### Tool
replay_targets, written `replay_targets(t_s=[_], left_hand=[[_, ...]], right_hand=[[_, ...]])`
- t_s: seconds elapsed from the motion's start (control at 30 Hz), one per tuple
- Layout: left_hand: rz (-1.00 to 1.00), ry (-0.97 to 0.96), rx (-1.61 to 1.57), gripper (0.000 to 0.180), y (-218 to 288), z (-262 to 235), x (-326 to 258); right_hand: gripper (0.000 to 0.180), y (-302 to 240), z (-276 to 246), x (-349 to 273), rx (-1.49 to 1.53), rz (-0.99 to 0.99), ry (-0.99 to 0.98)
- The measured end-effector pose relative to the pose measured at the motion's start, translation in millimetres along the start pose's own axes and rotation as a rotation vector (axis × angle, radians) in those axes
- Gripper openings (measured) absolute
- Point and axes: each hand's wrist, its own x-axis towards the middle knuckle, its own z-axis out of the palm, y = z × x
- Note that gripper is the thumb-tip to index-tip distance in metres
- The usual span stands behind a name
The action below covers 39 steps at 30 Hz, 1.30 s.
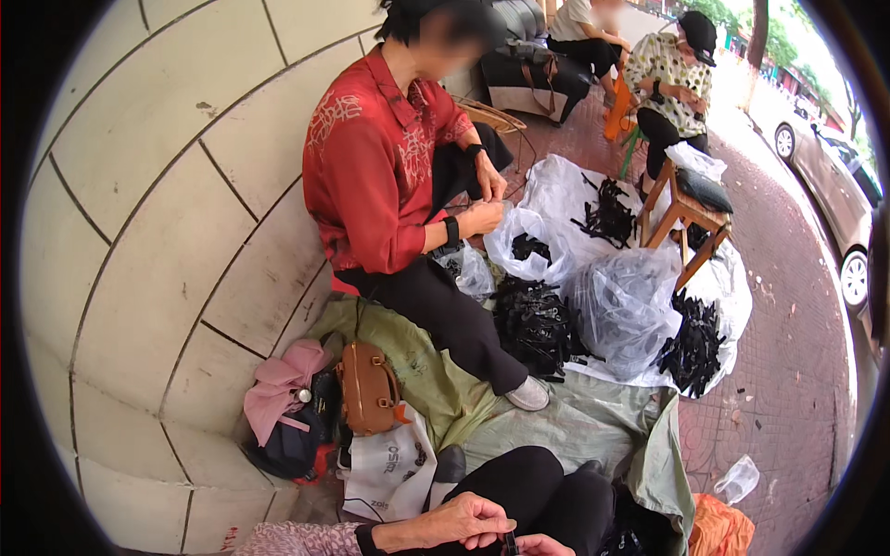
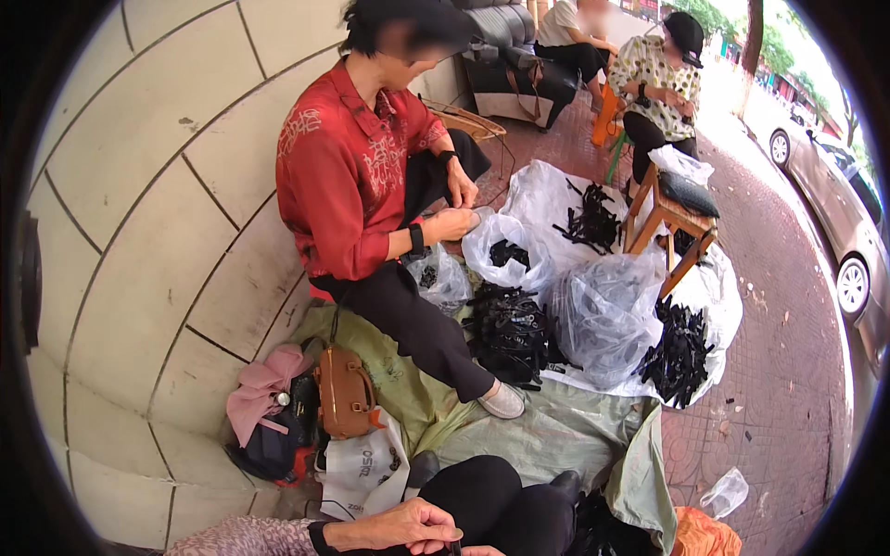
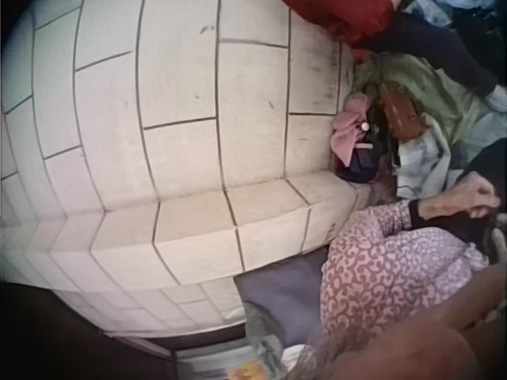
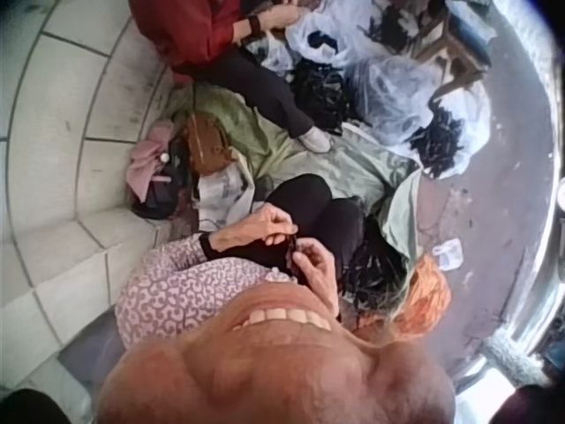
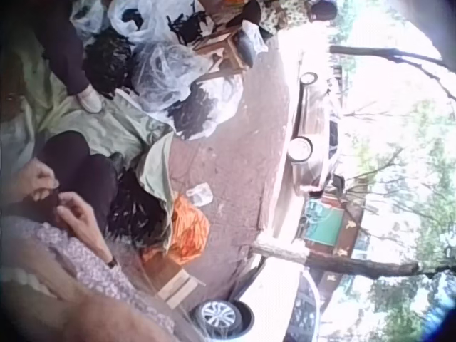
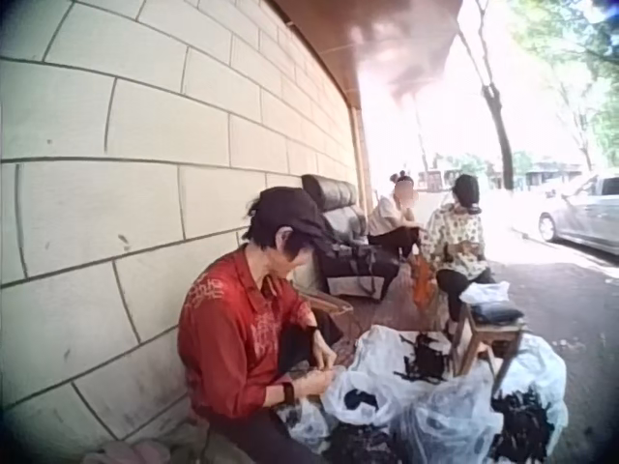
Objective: Assembling buckles onto black shoe straps for footwear manufacturing.
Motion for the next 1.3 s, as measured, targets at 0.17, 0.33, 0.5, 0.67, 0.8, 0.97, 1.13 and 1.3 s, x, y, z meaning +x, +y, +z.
replay_targets(t_s=[0.17,0.33,0.5,0.67,0.8,0.97,1.13,1.3], left_hand=[[0.019,0.024,0.043,0.035,-0.2,0.3,4.0],[-0.078,0.044,-0.001,0.036,15.9,5.4,-1.1],[-0.118,0.042,-0.028,0.037,19.3,7.4,-6.3],[-0.070,0.113,-0.035,0.033,36.1,9.3,-3.9],[-0.151,0.023,-0.011,0.037,12.9,0.9,-4.3],[-0.173,0.018,0.008,0.037,15.7,0.8,-0.7],[-0.095,0.033,0.051,0.031,25.5,4.8,-3.0],[-0.126,0.020,-0.010,0.041,17.8,0.7,-2.5]], right_hand=[[0.014,-1.7,-4.3,3.2,0.040,0.007,-0.015],[0.017,-2.4,-9.5,4.2,0.061,0.020,-0.030],[0.020,2.7,-14.5,4.6,0.071,0.049,-0.052],[0.020,-1.7,-15.7,11.2,0.101,0.049,-0.071],[0.021,-2.9,-16.4,9.3,0.113,0.052,-0.121],[0.023,-0.6,-19.8,10.6,0.126,0.034,-0.139],[0.026,-2.1,-25.6,8.8,0.131,0.035,-0.188],[0.031,11.5,-32.7,7.8,0.149,-0.004,-0.266]])
